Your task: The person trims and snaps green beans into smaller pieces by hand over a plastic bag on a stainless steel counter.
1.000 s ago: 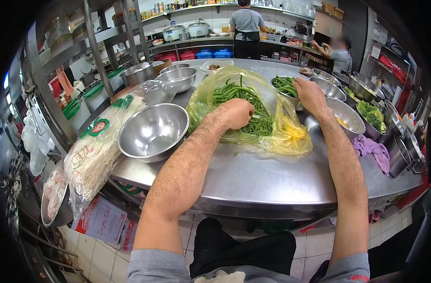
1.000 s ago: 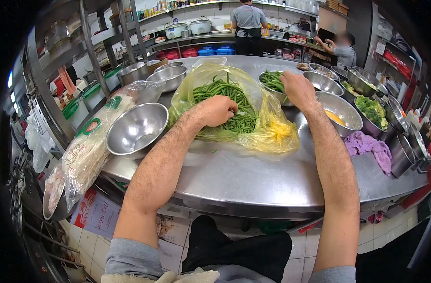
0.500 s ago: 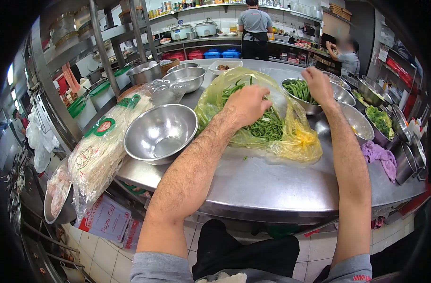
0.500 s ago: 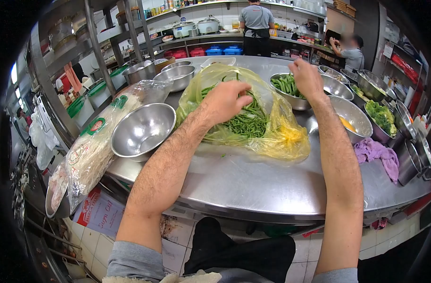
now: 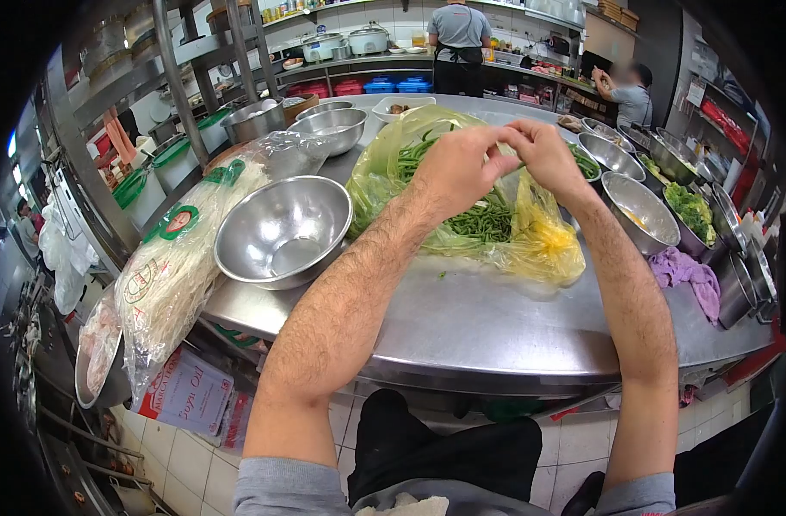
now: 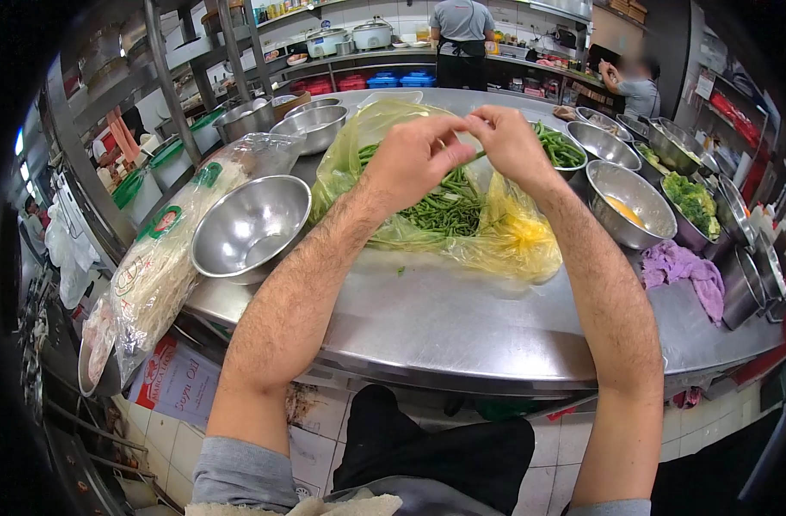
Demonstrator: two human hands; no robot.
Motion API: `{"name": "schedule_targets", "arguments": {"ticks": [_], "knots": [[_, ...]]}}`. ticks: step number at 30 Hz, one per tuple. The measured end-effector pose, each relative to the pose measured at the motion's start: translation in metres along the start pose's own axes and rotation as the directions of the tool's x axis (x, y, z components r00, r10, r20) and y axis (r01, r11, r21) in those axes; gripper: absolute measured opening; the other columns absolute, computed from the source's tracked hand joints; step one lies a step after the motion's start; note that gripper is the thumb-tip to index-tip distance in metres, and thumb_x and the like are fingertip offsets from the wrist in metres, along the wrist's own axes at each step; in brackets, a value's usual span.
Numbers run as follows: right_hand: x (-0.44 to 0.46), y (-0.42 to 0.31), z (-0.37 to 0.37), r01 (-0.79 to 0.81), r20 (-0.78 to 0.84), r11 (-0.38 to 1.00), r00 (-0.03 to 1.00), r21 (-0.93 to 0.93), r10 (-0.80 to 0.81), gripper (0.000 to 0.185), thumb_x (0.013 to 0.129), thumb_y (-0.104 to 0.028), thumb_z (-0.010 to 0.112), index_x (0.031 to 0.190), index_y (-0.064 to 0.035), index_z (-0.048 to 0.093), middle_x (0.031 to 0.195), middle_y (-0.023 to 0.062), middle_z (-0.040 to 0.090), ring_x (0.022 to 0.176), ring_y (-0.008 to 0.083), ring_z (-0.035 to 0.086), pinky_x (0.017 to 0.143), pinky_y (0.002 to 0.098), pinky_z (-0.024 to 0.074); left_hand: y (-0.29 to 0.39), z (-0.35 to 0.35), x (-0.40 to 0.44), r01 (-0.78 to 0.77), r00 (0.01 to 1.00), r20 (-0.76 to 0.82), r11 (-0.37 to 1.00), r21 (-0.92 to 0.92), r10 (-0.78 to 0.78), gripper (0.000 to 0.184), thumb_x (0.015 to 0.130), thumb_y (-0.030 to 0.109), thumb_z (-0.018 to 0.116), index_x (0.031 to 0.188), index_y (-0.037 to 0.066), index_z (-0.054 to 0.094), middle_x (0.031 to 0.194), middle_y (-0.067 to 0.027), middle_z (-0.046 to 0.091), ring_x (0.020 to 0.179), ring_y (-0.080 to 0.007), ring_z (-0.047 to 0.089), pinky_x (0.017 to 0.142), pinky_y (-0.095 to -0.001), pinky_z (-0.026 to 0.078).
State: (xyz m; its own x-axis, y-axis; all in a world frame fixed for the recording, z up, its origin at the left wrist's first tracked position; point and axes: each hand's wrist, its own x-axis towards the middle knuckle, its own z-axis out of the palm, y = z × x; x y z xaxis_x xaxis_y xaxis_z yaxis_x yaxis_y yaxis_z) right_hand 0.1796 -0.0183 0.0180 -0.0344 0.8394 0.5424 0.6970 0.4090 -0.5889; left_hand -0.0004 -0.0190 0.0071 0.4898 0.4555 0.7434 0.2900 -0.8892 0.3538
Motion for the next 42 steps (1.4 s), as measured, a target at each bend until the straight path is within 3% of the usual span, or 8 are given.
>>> {"name": "schedule_targets", "arguments": {"ticks": [7, 10, 12, 18, 22, 33, 38, 42], "knots": [[-0.009, -0.002, 0.005, -0.009, -0.194, 0.998, 0.981, 0.058, 0.020, 0.026, 0.091, -0.024, 0.056, 0.099, -0.0008, 0.065, 0.080, 0.0063, 0.066, 0.073, 0.0120, 0.058, 0.068, 0.0295, 0.0466, 0.011, -0.002, -0.001, 0.155, 0.968, 0.210, 0.985, -0.071, -0.137, 0.028, 0.085, 0.022, 0.066, 0.104, 0.002, 0.064, 0.076, -0.0089, 0.067, 0.068, -0.0125, 0.062, 0.064, -0.0290, 0.050], [-0.010, -0.005, -0.009, -0.079, -0.148, 0.972, 0.982, 0.222, 0.113, 0.028, 0.092, -0.029, 0.057, 0.101, -0.0029, 0.065, 0.071, -0.0036, 0.054, 0.060, 0.0043, 0.047, 0.055, 0.0214, 0.0386, 0.001, 0.000, -0.001, 0.033, 0.993, 0.113, 0.999, -0.003, -0.033, 0.021, 0.083, 0.021, 0.064, 0.094, 0.003, 0.068, 0.078, -0.0143, 0.067, 0.072, -0.0253, 0.066, 0.069, -0.0358, 0.052], [-0.020, -0.018, -0.015, -0.040, -0.103, 0.949, 0.992, 0.312, 0.075, 0.028, 0.093, -0.028, 0.057, 0.102, -0.0037, 0.065, 0.068, -0.0063, 0.049, 0.057, 0.0018, 0.043, 0.052, 0.0181, 0.0346, -0.005, -0.004, 0.003, 0.048, 0.998, -0.032, 0.998, -0.046, -0.049, 0.022, 0.083, 0.021, 0.067, 0.094, 0.001, 0.068, 0.073, -0.0062, 0.067, 0.064, -0.0121, 0.062, 0.061, -0.0287, 0.049], [-0.048, -0.002, -0.014, 0.056, -0.014, 0.967, 0.998, 0.250, -0.054, 0.023, 0.093, -0.022, 0.055, 0.102, -0.0020, 0.064, 0.067, -0.0033, 0.054, 0.057, 0.0034, 0.048, 0.050, 0.0201, 0.0371, -0.010, -0.007, 0.002, 0.085, 0.991, -0.106, 0.996, -0.016, -0.086, 0.020, 0.080, 0.021, 0.071, 0.090, 0.003, 0.071, 0.072, -0.0060, 0.068, 0.065, -0.0110, 0.062, 0.061, -0.0258, 0.050], [-0.056, -0.005, -0.007, 0.097, -0.012, 0.995, 0.995, 0.008, -0.097, 0.022, 0.091, -0.018, 0.056, 0.097, 0.0015, 0.064, 0.067, 0.0034, 0.060, 0.055, 0.0079, 0.052, 0.051, 0.0237, 0.0419, -0.008, -0.003, 0.001, 0.063, 0.990, -0.129, 0.996, 0.069, -0.053, 0.019, 0.078, 0.022, 0.074, 0.087, 0.005, 0.072, 0.072, -0.0052, 0.068, 0.065, -0.0105, 0.062, 0.061, -0.0255, 0.050], [-0.058, -0.013, -0.001, -0.045, 0.059, 0.995, 0.997, 0.088, 0.040, 0.026, 0.093, -0.022, 0.056, 0.107, -0.0008, 0.063, 0.067, 0.0005, 0.056, 0.056, 0.0059, 0.050, 0.052, 0.0219, 0.0416, 0.000, -0.004, 0.004, 0.133, 0.974, -0.156, 0.973, -0.188, -0.164, 0.023, 0.084, 0.027, 0.070, 0.090, 0.004, 0.070, 0.070, -0.0012, 0.067, 0.068, -0.0059, 0.061, 0.062, -0.0219, 0.050], [-0.058, -0.011, 0.003, -0.125, 0.172, 0.909, 0.983, 0.398, 0.060, 0.026, 0.095, -0.020, 0.051, 0.109, 0.0008, 0.058, 0.075, 0.0027, 0.061, 0.060, 0.0075, 0.058, 0.054, 0.0220, 0.0442, 0.001, 0.007, 0.001, 0.052, 0.993, -0.074, 0.896, -0.441, -0.094, 0.023, 0.087, 0.023, 0.065, 0.099, 0.003, 0.067, 0.085, -0.0046, 0.068, 0.079, -0.0090, 0.063, 0.073, -0.0241, 0.052], [-0.059, -0.014, 0.005, -0.114, 0.229, 0.925, 0.973, 0.361, 0.031, 0.026, 0.096, -0.021, 0.051, 0.109, 0.0005, 0.057, 0.078, 0.0036, 0.062, 0.063, 0.0089, 0.060, 0.055, 0.0221, 0.0451, 0.002, 0.010, 0.001, 0.065, 0.991, -0.080, 0.921, -0.384, -0.103, 0.024, 0.089, 0.022, 0.063, 0.101, 0.002, 0.065, 0.087, -0.0047, 0.067, 0.084, -0.0111, 0.063, 0.076, -0.0264, 0.052]]}}
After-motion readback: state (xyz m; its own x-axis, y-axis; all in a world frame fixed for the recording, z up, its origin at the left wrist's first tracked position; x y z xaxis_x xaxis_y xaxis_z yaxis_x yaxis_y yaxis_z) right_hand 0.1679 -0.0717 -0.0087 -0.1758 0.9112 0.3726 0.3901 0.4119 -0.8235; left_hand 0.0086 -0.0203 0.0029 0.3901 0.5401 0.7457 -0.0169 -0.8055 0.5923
